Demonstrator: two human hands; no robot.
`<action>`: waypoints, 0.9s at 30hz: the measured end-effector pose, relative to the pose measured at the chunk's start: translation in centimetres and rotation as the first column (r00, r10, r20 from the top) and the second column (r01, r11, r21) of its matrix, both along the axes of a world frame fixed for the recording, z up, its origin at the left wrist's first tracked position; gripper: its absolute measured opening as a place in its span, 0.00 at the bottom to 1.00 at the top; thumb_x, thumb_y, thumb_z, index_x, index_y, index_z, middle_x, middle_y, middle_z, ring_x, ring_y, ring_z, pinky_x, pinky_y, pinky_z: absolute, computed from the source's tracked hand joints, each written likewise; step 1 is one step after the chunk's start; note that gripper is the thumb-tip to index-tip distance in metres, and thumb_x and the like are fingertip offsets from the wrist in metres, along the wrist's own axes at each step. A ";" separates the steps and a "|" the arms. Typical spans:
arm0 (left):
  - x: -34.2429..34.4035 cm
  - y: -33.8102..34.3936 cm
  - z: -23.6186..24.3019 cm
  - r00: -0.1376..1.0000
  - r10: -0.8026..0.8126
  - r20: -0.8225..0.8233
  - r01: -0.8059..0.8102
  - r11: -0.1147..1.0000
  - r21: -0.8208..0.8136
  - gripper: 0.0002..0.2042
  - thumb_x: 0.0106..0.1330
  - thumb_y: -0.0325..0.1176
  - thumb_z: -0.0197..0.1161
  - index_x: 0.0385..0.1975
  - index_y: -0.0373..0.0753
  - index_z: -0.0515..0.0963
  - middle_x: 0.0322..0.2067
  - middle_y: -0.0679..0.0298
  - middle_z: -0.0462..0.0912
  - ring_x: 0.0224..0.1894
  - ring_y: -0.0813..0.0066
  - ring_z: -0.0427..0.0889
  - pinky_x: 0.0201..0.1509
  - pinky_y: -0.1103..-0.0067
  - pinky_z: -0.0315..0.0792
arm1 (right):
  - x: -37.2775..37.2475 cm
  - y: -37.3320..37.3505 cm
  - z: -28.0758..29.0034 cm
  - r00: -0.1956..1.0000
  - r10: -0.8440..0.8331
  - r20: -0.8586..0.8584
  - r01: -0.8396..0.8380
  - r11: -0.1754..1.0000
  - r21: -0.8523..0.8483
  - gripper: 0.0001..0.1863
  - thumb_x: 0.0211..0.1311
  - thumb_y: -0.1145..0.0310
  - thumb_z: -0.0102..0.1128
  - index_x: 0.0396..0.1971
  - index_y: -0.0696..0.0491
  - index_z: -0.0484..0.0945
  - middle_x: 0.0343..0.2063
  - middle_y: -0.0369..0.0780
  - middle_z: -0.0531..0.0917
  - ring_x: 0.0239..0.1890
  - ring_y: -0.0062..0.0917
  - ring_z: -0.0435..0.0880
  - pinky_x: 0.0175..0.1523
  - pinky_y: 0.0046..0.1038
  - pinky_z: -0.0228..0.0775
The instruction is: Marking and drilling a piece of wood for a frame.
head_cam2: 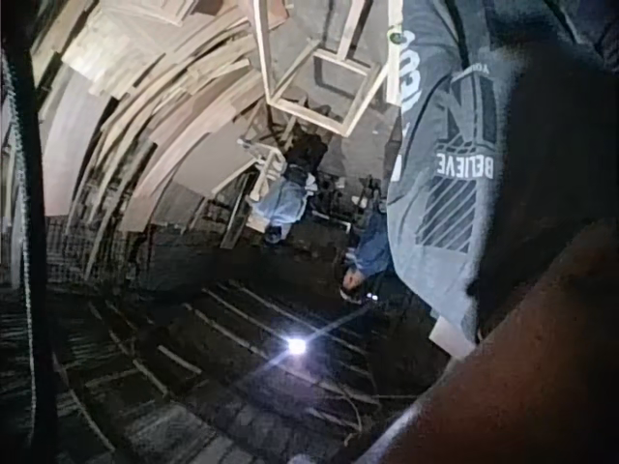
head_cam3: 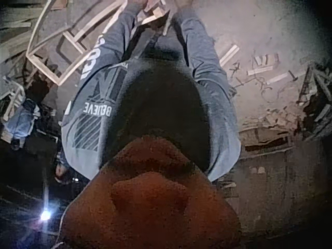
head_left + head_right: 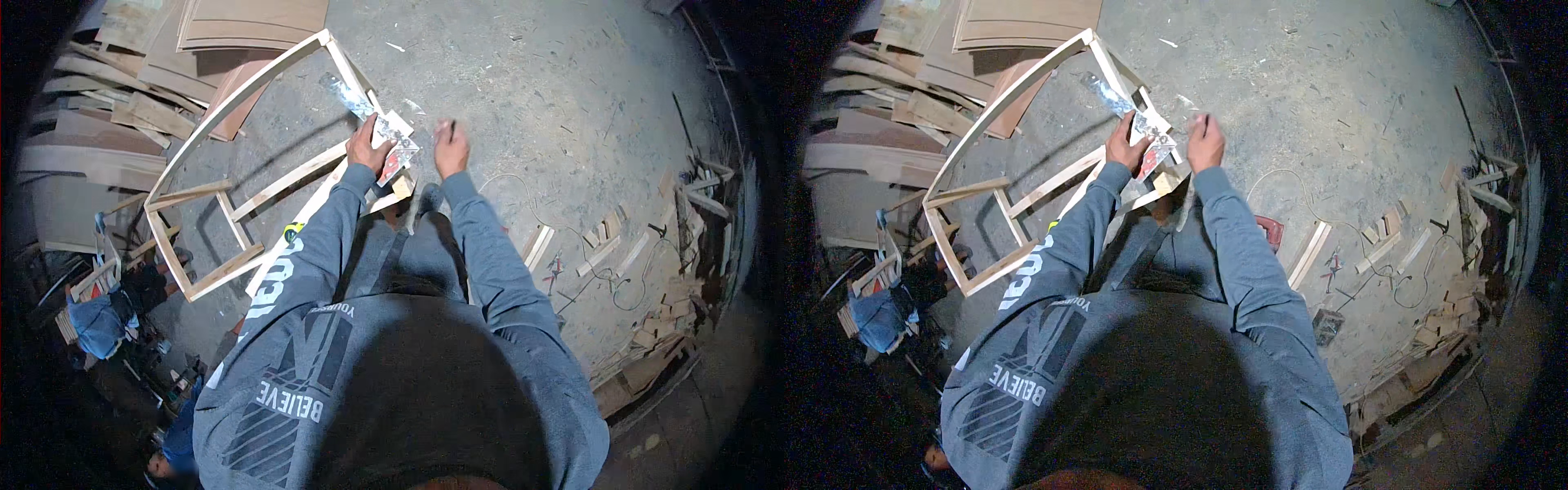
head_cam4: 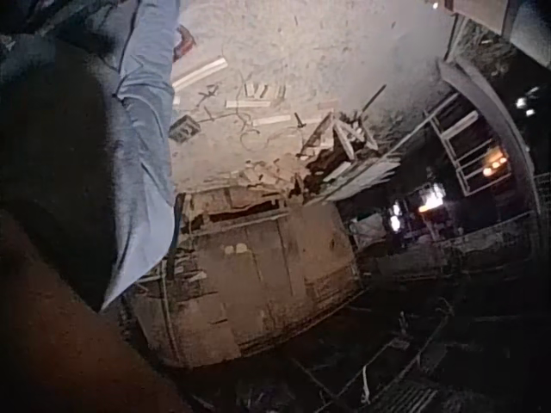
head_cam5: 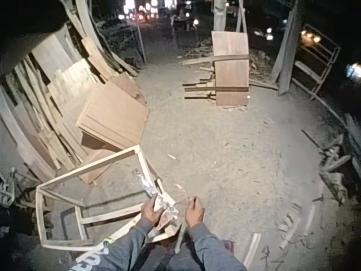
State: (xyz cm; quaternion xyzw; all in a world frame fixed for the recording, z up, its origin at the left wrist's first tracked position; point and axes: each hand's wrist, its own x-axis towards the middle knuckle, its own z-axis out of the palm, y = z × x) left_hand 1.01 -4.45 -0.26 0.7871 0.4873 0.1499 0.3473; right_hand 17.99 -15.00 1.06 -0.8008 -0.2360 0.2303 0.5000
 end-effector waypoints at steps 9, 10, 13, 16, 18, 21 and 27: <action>-0.3 0.2 -0.8 1.000 -0.006 0.005 0.006 1.000 -0.010 0.41 0.55 0.48 0.77 0.71 0.50 0.67 0.59 0.51 0.80 0.60 0.48 0.78 0.66 0.58 0.68 | -7.2 -1.5 -5.8 0.850 -0.044 -0.526 0.014 0.998 -0.061 0.17 0.67 0.61 0.67 0.47 0.58 0.82 0.36 0.45 0.89 0.38 0.30 0.86 0.47 0.34 0.75; -0.3 0.2 -0.7 1.000 -0.009 -0.003 0.009 1.000 -0.009 0.41 0.56 0.46 0.77 0.71 0.46 0.68 0.60 0.48 0.79 0.62 0.49 0.78 0.67 0.61 0.69 | -7.3 -1.3 -6.3 0.859 -0.034 -0.511 0.007 0.999 -0.054 0.17 0.66 0.61 0.67 0.47 0.58 0.83 0.36 0.45 0.89 0.39 0.30 0.87 0.48 0.34 0.75; -0.2 0.2 -0.2 1.000 -0.017 -0.008 0.016 1.000 -0.013 0.40 0.57 0.41 0.77 0.70 0.38 0.68 0.63 0.44 0.77 0.66 0.51 0.77 0.69 0.67 0.70 | -7.2 -1.3 -7.3 0.865 -0.024 -0.502 -0.004 0.998 -0.055 0.16 0.66 0.62 0.67 0.47 0.57 0.83 0.37 0.46 0.89 0.40 0.33 0.88 0.48 0.36 0.76; -0.1 0.2 0.1 1.000 -0.020 0.003 0.020 1.000 -0.004 0.40 0.57 0.41 0.78 0.70 0.38 0.68 0.64 0.44 0.76 0.66 0.51 0.77 0.69 0.67 0.70 | -7.2 -1.5 -7.6 0.865 -0.019 -0.502 -0.018 0.998 -0.068 0.16 0.66 0.62 0.66 0.47 0.57 0.83 0.37 0.47 0.89 0.40 0.34 0.88 0.48 0.37 0.76; -0.1 0.2 0.1 1.000 -0.023 -0.013 0.023 1.000 -0.003 0.40 0.57 0.41 0.78 0.70 0.38 0.68 0.63 0.44 0.77 0.65 0.51 0.77 0.69 0.67 0.71 | -7.2 -1.5 -7.6 0.864 -0.014 -0.503 -0.023 0.997 -0.068 0.16 0.66 0.62 0.66 0.47 0.57 0.83 0.37 0.47 0.89 0.40 0.34 0.88 0.48 0.37 0.76; -0.2 0.2 0.0 0.999 -0.024 -0.031 0.024 1.000 -0.002 0.40 0.57 0.40 0.78 0.70 0.39 0.68 0.63 0.44 0.77 0.64 0.52 0.78 0.68 0.67 0.72 | -7.2 -1.5 -7.3 0.851 -0.007 -0.526 -0.016 0.999 -0.040 0.16 0.66 0.62 0.66 0.48 0.57 0.83 0.38 0.47 0.89 0.40 0.33 0.88 0.48 0.37 0.76; -0.3 0.3 -0.1 1.000 -0.025 0.011 0.026 1.000 -0.010 0.40 0.57 0.41 0.78 0.70 0.40 0.69 0.62 0.45 0.78 0.63 0.52 0.79 0.67 0.66 0.73 | -7.4 -1.5 -6.8 0.851 -0.022 -0.524 0.003 0.999 -0.037 0.16 0.67 0.64 0.65 0.48 0.58 0.83 0.39 0.47 0.89 0.41 0.33 0.88 0.49 0.36 0.76</action>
